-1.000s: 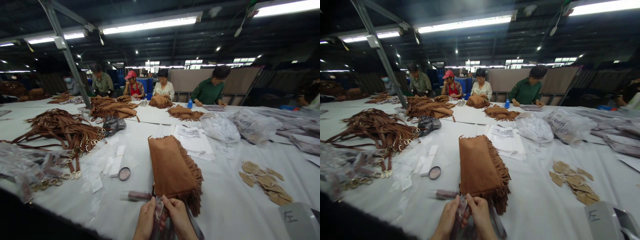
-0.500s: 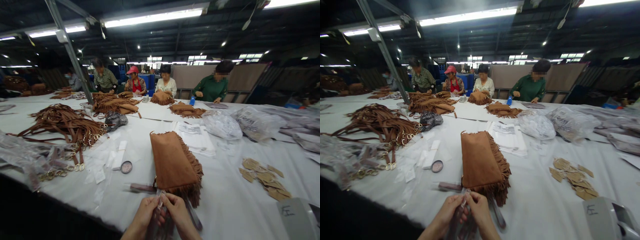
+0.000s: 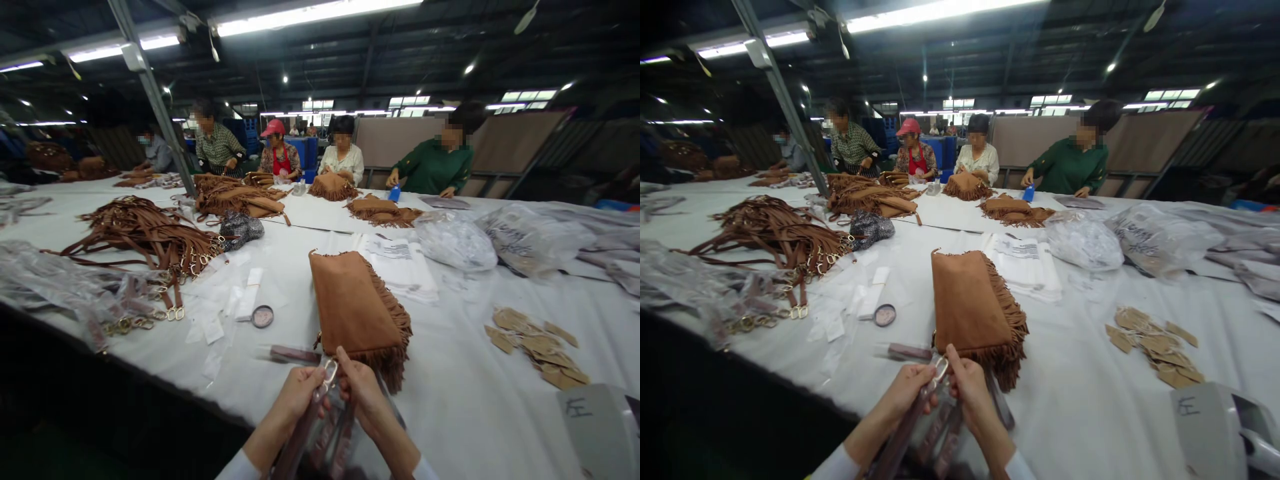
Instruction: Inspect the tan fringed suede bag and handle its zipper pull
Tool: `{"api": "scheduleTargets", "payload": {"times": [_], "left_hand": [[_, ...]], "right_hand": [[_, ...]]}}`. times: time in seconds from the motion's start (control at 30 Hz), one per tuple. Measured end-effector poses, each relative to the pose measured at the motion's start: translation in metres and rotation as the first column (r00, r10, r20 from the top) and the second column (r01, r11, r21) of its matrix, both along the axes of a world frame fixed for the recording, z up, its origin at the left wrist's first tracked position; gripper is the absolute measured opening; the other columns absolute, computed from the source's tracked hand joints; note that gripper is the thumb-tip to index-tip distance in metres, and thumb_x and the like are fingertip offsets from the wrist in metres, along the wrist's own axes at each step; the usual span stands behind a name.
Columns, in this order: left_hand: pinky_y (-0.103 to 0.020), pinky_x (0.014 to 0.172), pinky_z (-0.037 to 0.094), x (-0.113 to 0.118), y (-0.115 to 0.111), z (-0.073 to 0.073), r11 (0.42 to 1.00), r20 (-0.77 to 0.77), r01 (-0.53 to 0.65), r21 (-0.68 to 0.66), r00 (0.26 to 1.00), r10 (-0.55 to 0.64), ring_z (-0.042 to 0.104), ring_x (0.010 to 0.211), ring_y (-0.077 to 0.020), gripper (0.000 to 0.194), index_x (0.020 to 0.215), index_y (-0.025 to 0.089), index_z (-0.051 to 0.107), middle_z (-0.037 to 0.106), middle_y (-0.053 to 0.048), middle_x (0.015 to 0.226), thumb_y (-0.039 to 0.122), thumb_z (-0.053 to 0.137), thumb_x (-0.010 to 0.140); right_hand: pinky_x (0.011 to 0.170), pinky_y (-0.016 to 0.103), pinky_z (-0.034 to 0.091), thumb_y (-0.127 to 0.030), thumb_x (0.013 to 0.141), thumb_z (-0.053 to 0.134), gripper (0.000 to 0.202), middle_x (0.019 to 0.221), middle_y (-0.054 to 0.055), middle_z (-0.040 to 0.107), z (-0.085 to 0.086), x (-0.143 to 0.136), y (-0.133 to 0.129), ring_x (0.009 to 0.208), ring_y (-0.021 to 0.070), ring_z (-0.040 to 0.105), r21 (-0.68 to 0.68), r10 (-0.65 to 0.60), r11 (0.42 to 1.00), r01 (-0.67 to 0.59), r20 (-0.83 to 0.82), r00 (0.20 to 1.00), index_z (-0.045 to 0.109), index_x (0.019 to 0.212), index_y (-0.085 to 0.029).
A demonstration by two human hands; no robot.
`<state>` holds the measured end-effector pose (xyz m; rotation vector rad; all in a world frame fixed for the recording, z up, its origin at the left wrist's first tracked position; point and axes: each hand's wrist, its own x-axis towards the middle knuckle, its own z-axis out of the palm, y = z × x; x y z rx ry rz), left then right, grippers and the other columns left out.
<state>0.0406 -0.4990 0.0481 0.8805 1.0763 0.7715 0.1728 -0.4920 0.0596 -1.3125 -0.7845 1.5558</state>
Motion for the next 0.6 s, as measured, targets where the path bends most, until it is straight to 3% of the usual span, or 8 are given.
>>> {"api": "scheduleTargets", "payload": {"times": [0.1, 0.27, 0.33, 0.47, 0.6], "left_hand": [[-0.021, 0.04, 0.03, 0.005, 0.001, 0.004, 1.0, 0.0, 0.012, 0.006, 1.0, -0.012, 0.049, 0.038, -0.0113, 0.065, 0.071, 0.012, 0.061, 0.061, -0.003, 0.05, 0.076, 0.058, 0.063], [-0.022, 0.046, 0.039, -0.001, -0.003, 0.006, 0.998, 0.118, 0.065, -0.005, 0.991, -0.064, 0.058, 0.05, -0.0152, 0.068, 0.083, 0.01, 0.063, 0.066, -0.007, 0.063, 0.075, 0.048, 0.073], [-0.02, 0.043, 0.036, -0.005, -0.008, 0.001, 0.997, 0.13, 0.067, 0.026, 0.989, -0.069, 0.055, 0.046, -0.0125, 0.062, 0.086, 0.011, 0.061, 0.066, -0.005, 0.062, 0.071, 0.055, 0.073], [-0.019, 0.033, 0.02, -0.005, -0.013, -0.013, 0.995, 0.042, -0.042, 0.089, 0.998, 0.038, 0.039, 0.031, -0.0067, 0.063, 0.081, 0.012, 0.059, 0.063, -0.003, 0.058, 0.074, 0.057, 0.067], [-0.021, 0.037, 0.024, 0.004, -0.007, -0.017, 0.986, -0.05, -0.047, 0.157, 0.997, 0.056, 0.035, 0.033, -0.0058, 0.074, 0.067, 0.01, 0.063, 0.06, -0.004, 0.053, 0.083, 0.052, 0.061]], "right_hand": [[0.038, 0.02, 0.015, -0.059, 0.062, 0.073, 0.048, 0.043, -0.009, 0.037, -0.001, 0.002, -0.008, 0.039, 0.0029, 0.023, 0.012, 0.091, 0.996, -0.092, 0.048, 0.995, 0.055, 0.059, -0.014], [0.038, 0.02, 0.017, -0.06, 0.061, 0.072, 0.05, 0.041, -0.008, 0.038, -0.006, -0.002, -0.004, 0.038, 0.0033, 0.027, 0.032, 0.018, 0.999, -0.016, -0.04, 0.999, 0.051, 0.053, -0.015], [0.038, 0.019, 0.018, -0.059, 0.059, 0.074, 0.05, 0.042, -0.008, 0.039, -0.007, -0.004, -0.001, 0.038, 0.0024, 0.027, 0.021, 0.001, 1.0, 0.0, -0.052, 0.999, 0.05, 0.053, -0.015], [0.035, 0.019, 0.018, -0.065, 0.052, 0.074, 0.054, 0.038, -0.008, 0.039, -0.011, -0.006, 0.006, 0.034, 0.0029, 0.028, -0.021, 0.018, 1.0, -0.018, 0.01, 1.0, 0.047, 0.053, -0.017], [0.033, 0.02, 0.016, -0.071, 0.052, 0.07, 0.058, 0.034, -0.009, 0.035, -0.016, -0.006, 0.016, 0.031, 0.0035, 0.025, 0.004, 0.009, 1.0, -0.01, 0.116, 0.993, 0.045, 0.051, -0.019]]}}
